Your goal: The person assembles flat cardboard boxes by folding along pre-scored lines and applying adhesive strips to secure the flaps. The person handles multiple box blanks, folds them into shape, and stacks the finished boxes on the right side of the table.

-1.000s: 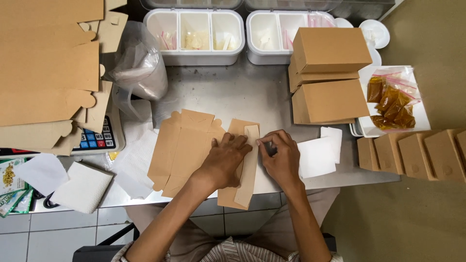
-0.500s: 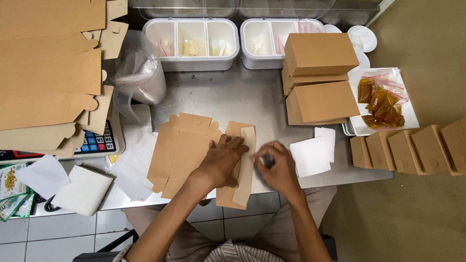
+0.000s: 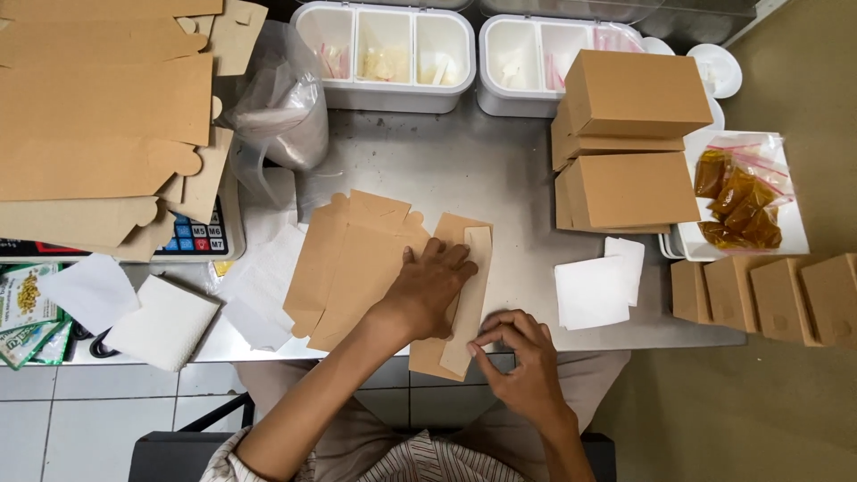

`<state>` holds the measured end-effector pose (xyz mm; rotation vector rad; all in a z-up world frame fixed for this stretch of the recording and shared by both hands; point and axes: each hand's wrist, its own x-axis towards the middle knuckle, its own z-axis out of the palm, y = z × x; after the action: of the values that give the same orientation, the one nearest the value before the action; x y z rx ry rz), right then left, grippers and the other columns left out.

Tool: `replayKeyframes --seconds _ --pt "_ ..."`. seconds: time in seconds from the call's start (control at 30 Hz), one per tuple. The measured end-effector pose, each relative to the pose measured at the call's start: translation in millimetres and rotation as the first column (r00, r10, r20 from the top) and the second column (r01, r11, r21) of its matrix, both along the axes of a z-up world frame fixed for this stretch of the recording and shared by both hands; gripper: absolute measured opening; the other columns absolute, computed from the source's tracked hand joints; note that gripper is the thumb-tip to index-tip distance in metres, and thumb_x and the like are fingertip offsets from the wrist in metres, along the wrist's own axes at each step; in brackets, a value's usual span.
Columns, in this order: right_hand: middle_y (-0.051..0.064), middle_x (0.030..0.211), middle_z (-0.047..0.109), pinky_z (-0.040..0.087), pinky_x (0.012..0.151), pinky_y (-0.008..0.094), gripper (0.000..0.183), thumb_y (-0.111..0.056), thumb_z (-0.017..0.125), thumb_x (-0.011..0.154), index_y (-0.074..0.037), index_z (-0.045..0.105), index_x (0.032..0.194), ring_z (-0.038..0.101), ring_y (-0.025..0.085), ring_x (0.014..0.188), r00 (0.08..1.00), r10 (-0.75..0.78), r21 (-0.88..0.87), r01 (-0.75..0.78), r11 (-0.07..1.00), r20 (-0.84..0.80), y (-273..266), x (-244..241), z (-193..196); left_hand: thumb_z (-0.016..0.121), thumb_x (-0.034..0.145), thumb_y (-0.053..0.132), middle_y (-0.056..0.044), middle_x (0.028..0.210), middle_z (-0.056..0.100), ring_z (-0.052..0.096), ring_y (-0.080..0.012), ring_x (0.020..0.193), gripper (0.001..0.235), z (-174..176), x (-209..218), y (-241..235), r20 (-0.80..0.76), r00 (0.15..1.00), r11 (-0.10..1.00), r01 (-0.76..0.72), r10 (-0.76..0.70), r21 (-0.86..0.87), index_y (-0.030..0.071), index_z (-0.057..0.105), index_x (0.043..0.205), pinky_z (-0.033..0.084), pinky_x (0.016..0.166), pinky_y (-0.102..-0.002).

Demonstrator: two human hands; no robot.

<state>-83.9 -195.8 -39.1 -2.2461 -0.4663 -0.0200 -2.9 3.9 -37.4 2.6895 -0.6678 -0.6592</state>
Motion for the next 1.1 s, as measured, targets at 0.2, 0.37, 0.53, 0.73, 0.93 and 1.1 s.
replayKeyframes --seconds 0.2,0.37,0.53,0.73,0.93,1.1 --pt "-0.006 0.104 0.069 0.039 0.083 0.036 0.006 -0.015 0.078 0.087 -0.018 0.073 0.09 0.066 0.013 0.099 0.993 -0.034 -0.08 0.044 0.996 0.112 4.4 18.1 -9.1 0.102 0.063 0.033 -0.004 0.16 0.032 0.027 -0.036 0.143 0.1 2.7 1.5 0.4 -0.066 0.998 1.0 -0.003 0.004 0.011 0.019 0.049 0.146 0.034 0.107 -0.064" --pt "0.001 0.097 0.07 0.042 0.078 0.04 0.009 -0.01 0.078 0.088 -0.017 0.074 0.089 0.067 0.025 0.086 0.996 -0.084 -0.086 0.086 0.993 0.024 10.4 44.2 7.3 0.096 0.06 0.012 -0.015 0.154 0.048 0.033 -0.0435 0.144 0.096 31.3 1.9 -3.1 -0.127 0.991 0.999 -0.039 0.037 -0.014 0.006 0.056 0.147 0.029 0.109 -0.083" --pt "0.0 0.097 0.07 0.041 0.079 0.038 0.008 -0.011 0.079 0.09 -0.018 0.073 0.091 0.066 0.024 0.085 0.992 -0.112 -0.069 0.116 0.991 0.058 9.3 62.2 0.0 0.096 0.059 0.012 -0.016 0.153 0.05 0.034 -0.0438 0.144 0.097 34.4 1.9 -1.8 -0.108 0.994 0.999 -0.035 0.033 -0.014 0.006 0.056 0.147 0.03 0.109 -0.083" --pt "0.002 0.094 0.069 0.042 0.08 0.039 0.008 -0.012 0.079 0.091 -0.016 0.072 0.091 0.065 0.024 0.085 0.987 -0.147 -0.094 0.153 0.984 0.07 9.3 74.4 -5.5 0.097 0.057 0.011 -0.017 0.152 0.051 0.035 -0.0448 0.143 0.097 34.6 1.6 -1.9 -0.109 0.994 0.999 -0.036 0.032 -0.033 0.005 0.057 0.146 0.03 0.108 -0.083" --pt "0.002 0.092 0.069 0.043 0.079 0.04 0.01 -0.017 0.08 0.093 -0.014 0.071 0.09 0.065 0.025 0.082 0.977 -0.202 -0.102 0.208 0.973 0.066 13.0 87.0 -6.8 0.096 0.058 0.012 -0.016 0.154 0.049 0.034 -0.0452 0.144 0.097 40.7 1.9 -2.4 -0.123 0.992 0.999 -0.036 0.033 -0.023 0.005 0.056 0.146 0.029 0.108 -0.084" --pt "0.005 0.09 0.067 0.044 0.081 0.042 0.011 -0.019 0.078 0.096 -0.012 0.07 0.092 0.066 0.027 0.081 0.972 -0.231 -0.123 0.234 0.964 0.037 13.3 96.0 -9.1 0.096 0.058 0.012 -0.017 0.155 0.049 0.033 -0.046 0.145 0.098 46.6 0.4 -2.7 -0.111 0.993 0.998 -0.055 0.051 -0.029 0.005 0.056 0.147 0.028 0.109 -0.083"
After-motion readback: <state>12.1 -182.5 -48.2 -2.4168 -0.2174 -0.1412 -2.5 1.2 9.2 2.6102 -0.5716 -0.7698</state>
